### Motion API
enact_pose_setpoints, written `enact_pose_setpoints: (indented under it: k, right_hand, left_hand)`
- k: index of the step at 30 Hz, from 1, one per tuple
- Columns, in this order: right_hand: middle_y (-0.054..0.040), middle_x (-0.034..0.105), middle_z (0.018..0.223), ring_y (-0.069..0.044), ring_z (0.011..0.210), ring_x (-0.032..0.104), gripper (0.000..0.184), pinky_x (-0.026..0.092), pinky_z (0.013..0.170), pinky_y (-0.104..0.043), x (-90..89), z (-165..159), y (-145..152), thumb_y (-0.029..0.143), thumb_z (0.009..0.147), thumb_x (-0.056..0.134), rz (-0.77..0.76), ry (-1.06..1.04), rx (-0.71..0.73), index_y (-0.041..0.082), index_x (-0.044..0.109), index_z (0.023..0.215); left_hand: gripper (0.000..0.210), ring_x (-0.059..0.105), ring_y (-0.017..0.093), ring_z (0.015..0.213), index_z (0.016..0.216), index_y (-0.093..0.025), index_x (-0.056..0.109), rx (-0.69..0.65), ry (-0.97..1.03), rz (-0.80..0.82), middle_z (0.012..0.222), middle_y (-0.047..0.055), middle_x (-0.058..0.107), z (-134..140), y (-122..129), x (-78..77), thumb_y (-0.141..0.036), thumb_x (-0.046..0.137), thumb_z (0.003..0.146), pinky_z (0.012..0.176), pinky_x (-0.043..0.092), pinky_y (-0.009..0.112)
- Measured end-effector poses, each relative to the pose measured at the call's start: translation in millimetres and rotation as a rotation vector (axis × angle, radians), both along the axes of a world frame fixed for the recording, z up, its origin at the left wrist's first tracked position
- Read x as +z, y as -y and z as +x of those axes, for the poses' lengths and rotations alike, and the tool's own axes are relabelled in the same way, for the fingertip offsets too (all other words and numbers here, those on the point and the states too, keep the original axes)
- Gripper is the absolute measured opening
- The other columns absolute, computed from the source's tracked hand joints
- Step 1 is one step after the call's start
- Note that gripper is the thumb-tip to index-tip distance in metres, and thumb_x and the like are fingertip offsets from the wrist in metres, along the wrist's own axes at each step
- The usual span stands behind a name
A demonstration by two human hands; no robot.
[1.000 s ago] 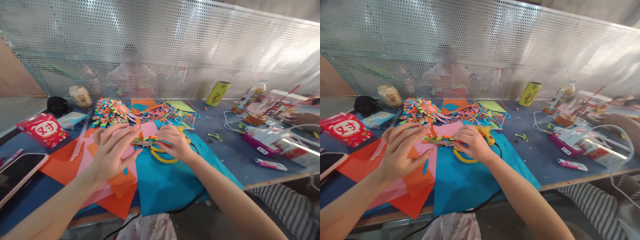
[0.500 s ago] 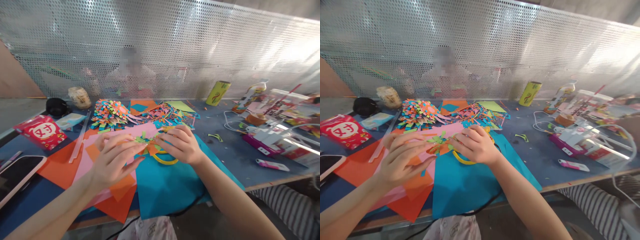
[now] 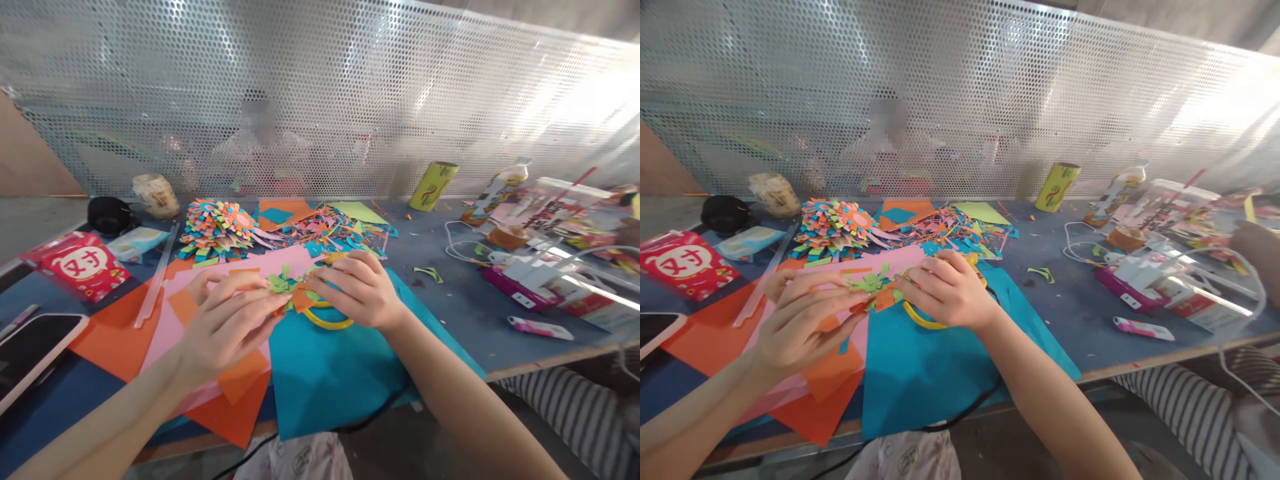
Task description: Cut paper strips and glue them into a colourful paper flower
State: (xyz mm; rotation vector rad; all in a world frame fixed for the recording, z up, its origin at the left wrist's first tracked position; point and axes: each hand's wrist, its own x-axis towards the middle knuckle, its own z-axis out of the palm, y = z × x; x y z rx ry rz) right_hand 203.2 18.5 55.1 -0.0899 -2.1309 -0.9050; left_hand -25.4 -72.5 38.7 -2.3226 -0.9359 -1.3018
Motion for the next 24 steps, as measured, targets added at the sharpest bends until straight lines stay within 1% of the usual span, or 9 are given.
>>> enact_pose_setpoints:
  k: [2,4,9,11,14,17,19,21,24]
  right_hand:
    - [0.0022,0.069,0.093,-0.014,0.087,0.056,0.019,0.047,0.078,-0.031,0.4,-0.2,0.5,0.017,0.089,0.049,0.002,-0.004,0.003,0.026,0.066,0.093]
    - [0.0013,0.070,0.093,-0.014,0.088,0.055,0.019,0.047,0.078,-0.031,0.5,-0.6,0.7,0.016,0.089,0.049,-0.007,-0.005,0.013,0.025,0.065,0.093]
    - [0.0000,0.070,0.091,-0.014,0.088,0.055,0.016,0.046,0.077,-0.031,-0.9,-1.6,-0.1,0.016,0.088,0.052,-0.020,-0.029,0.041,0.022,0.065,0.096]
    - [-0.0006,0.070,0.091,-0.015,0.087,0.055,0.015,0.046,0.076,-0.031,-1.3,-1.7,-0.6,0.016,0.087,0.053,-0.018,-0.033,0.046,0.020,0.064,0.095]
    - [-0.0006,0.069,0.092,-0.014,0.088,0.055,0.015,0.046,0.077,-0.032,-1.3,-1.8,-1.0,0.016,0.087,0.052,-0.004,-0.024,0.037,0.022,0.065,0.094]
    - [-0.0010,0.069,0.092,-0.015,0.088,0.055,0.014,0.046,0.076,-0.032,-1.0,-1.9,-0.6,0.015,0.086,0.054,0.027,-0.031,0.036,0.021,0.065,0.092]
    - [-0.0011,0.070,0.091,-0.015,0.086,0.055,0.013,0.047,0.075,-0.032,-1.0,-1.9,0.3,0.015,0.085,0.055,0.042,-0.037,0.040,0.020,0.066,0.092]
    - [-0.0010,0.070,0.089,-0.015,0.085,0.055,0.014,0.047,0.075,-0.032,-1.5,-1.9,1.4,0.014,0.085,0.054,0.052,-0.037,0.044,0.020,0.066,0.091]
    - [0.0000,0.070,0.089,-0.014,0.085,0.055,0.013,0.047,0.076,-0.033,-2.4,-2.2,3.1,0.015,0.085,0.056,0.076,-0.038,0.042,0.022,0.067,0.089]
  left_hand:
    - [0.048,0.066,0.021,0.094,0.113,-0.031,0.061,-0.011,0.027,-0.038,0.088,-0.002,0.074,-0.9,0.1,-1.0,-0.010,0.071,0.071,0.080,0.046,0.034]
    - [0.043,0.066,0.021,0.093,0.109,-0.031,0.062,-0.003,0.016,-0.040,0.087,-0.002,0.074,-0.5,0.2,-0.1,-0.011,0.070,0.072,0.079,0.047,0.034]
    - [0.028,0.067,0.018,0.086,0.100,-0.024,0.062,0.100,-0.129,0.148,0.081,-0.003,0.073,4.9,1.3,6.9,-0.011,0.067,0.075,0.075,0.049,0.032]
    - [0.026,0.067,0.017,0.085,0.099,-0.022,0.060,0.113,-0.157,0.180,0.079,-0.003,0.073,5.9,1.7,8.1,-0.011,0.066,0.077,0.074,0.050,0.031]
    - [0.030,0.067,0.018,0.087,0.104,-0.023,0.058,0.146,-0.166,0.168,0.081,-0.003,0.072,4.8,2.2,7.9,-0.012,0.066,0.077,0.074,0.051,0.032]
    - [0.037,0.065,0.022,0.093,0.108,-0.022,0.055,0.187,-0.135,0.181,0.089,0.002,0.072,3.7,2.3,8.9,-0.016,0.068,0.075,0.076,0.050,0.036]
    - [0.037,0.065,0.023,0.094,0.108,-0.020,0.055,0.188,-0.112,0.203,0.092,0.004,0.071,4.1,2.1,10.6,-0.019,0.070,0.073,0.077,0.050,0.038]
    - [0.037,0.064,0.023,0.092,0.105,-0.018,0.055,0.166,-0.118,0.209,0.089,0.004,0.071,5.0,1.9,11.4,-0.020,0.072,0.073,0.077,0.051,0.038]
    - [0.035,0.064,0.020,0.087,0.104,-0.017,0.055,0.137,-0.164,0.191,0.082,0.002,0.070,5.4,1.8,9.1,-0.015,0.071,0.073,0.075,0.051,0.033]
